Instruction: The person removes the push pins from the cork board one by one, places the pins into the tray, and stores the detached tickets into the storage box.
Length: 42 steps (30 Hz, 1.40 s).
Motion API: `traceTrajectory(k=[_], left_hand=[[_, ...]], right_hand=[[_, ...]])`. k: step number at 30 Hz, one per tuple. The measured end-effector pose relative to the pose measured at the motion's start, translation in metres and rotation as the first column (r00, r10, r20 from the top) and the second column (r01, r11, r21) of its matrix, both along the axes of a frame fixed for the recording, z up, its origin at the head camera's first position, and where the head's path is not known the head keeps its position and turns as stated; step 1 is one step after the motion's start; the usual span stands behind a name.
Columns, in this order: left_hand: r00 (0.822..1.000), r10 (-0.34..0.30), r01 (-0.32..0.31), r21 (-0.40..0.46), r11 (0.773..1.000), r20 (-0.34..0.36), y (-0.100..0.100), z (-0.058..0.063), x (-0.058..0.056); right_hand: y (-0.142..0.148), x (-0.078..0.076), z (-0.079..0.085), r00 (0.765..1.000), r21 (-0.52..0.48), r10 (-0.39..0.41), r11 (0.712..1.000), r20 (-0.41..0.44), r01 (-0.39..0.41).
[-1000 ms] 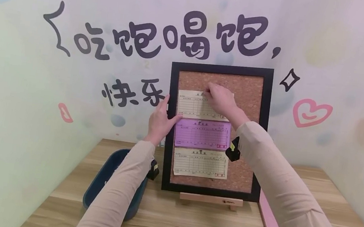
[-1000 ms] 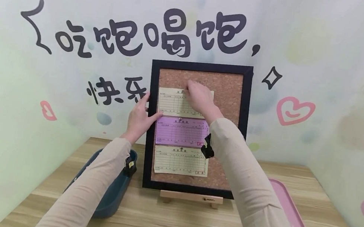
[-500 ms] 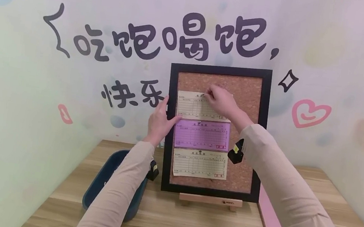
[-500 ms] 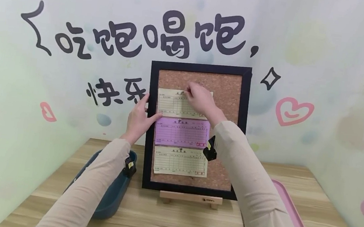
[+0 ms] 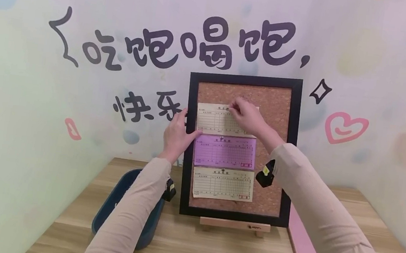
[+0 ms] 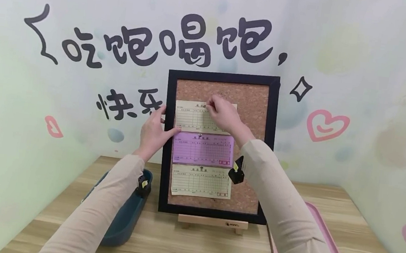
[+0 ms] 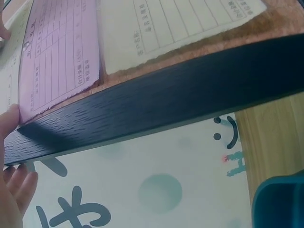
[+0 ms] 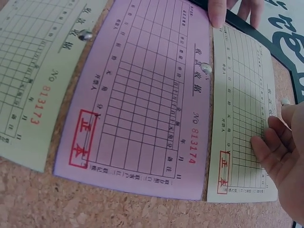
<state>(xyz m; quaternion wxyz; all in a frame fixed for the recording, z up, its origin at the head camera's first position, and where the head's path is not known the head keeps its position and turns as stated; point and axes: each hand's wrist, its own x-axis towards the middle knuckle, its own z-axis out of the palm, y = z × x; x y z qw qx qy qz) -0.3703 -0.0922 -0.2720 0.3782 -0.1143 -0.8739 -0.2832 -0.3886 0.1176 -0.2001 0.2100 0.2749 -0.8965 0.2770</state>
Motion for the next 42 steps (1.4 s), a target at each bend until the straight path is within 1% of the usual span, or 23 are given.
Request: traceTrajectory(k=[5,8,11,14,17,19,23,26,29,31,35,36,37,39,42], left_hand=[[0.999,0.009,-0.011,-0.046,0.999,-0.044,0.001,0.003,-0.001],[0.996,0.013,-0.022,-0.098,0.995,-0.093,0.000,0.006,-0.002],[0.990,0.012,-0.036,-0.169,0.985,-0.143,0.000,0.012,-0.005],[0.988,-0.008,-0.034,-0.266,0.963,-0.156,0.000,0.022,-0.006],[0.990,-0.037,-0.015,-0.364,0.931,-0.133,0.001,0.033,-0.006],[0.992,-0.044,-0.009,-0.411,0.911,-0.119,0.002,0.041,-0.007],[0.992,-0.041,-0.019,-0.472,0.882,-0.116,0.005,0.056,-0.008],[0.992,-0.038,-0.026,-0.497,0.867,-0.118,0.008,0.066,-0.009],[0.994,-0.033,-0.027,-0.506,0.862,-0.108,0.012,0.073,-0.010],[0.996,-0.026,-0.022,-0.508,0.861,-0.088,0.015,0.076,-0.010],[0.999,0.007,-0.023,-0.526,0.850,-0.032,0.017,0.078,-0.009],[1.000,0.018,-0.025,-0.525,0.851,-0.018,0.017,0.078,-0.009],[1.000,0.026,-0.026,-0.521,0.853,-0.008,0.017,0.078,-0.010],[0.999,0.032,-0.021,-0.502,0.865,0.013,0.016,0.077,-0.010],[0.999,0.024,-0.006,-0.475,0.880,0.033,0.015,0.076,-0.012]], right_hand=[[0.006,0.001,-0.007,0.999,-0.012,0.032,0.999,0.012,-0.032],[0.009,0.003,-0.011,0.999,-0.018,0.037,0.999,0.029,-0.036],[0.011,0.005,-0.015,0.999,-0.018,0.039,0.999,0.034,-0.038],[0.013,0.007,-0.017,0.998,-0.021,0.045,0.999,0.039,-0.045],[0.015,0.008,-0.018,0.997,-0.029,0.049,0.998,0.054,-0.048],[0.016,0.009,-0.019,0.997,-0.033,0.055,0.998,0.060,-0.054],[0.017,0.010,-0.020,0.996,-0.037,0.062,0.998,0.063,-0.060],[0.017,0.010,-0.020,0.996,-0.037,0.063,0.997,0.060,-0.060],[0.017,0.009,-0.020,0.997,-0.036,0.065,0.997,0.051,-0.064],[0.018,0.009,-0.020,0.997,-0.036,0.066,0.997,0.047,-0.064],[0.017,0.010,-0.020,0.996,-0.035,0.068,0.997,0.049,-0.067],[0.017,0.010,-0.020,0.996,-0.034,0.070,0.997,0.051,-0.068],[0.016,0.010,-0.020,0.996,-0.032,0.071,0.997,0.052,-0.069],[0.015,0.010,-0.020,0.996,-0.033,0.073,0.997,0.056,-0.071],[0.015,0.010,-0.021,0.996,-0.030,0.070,0.997,0.055,-0.068]])
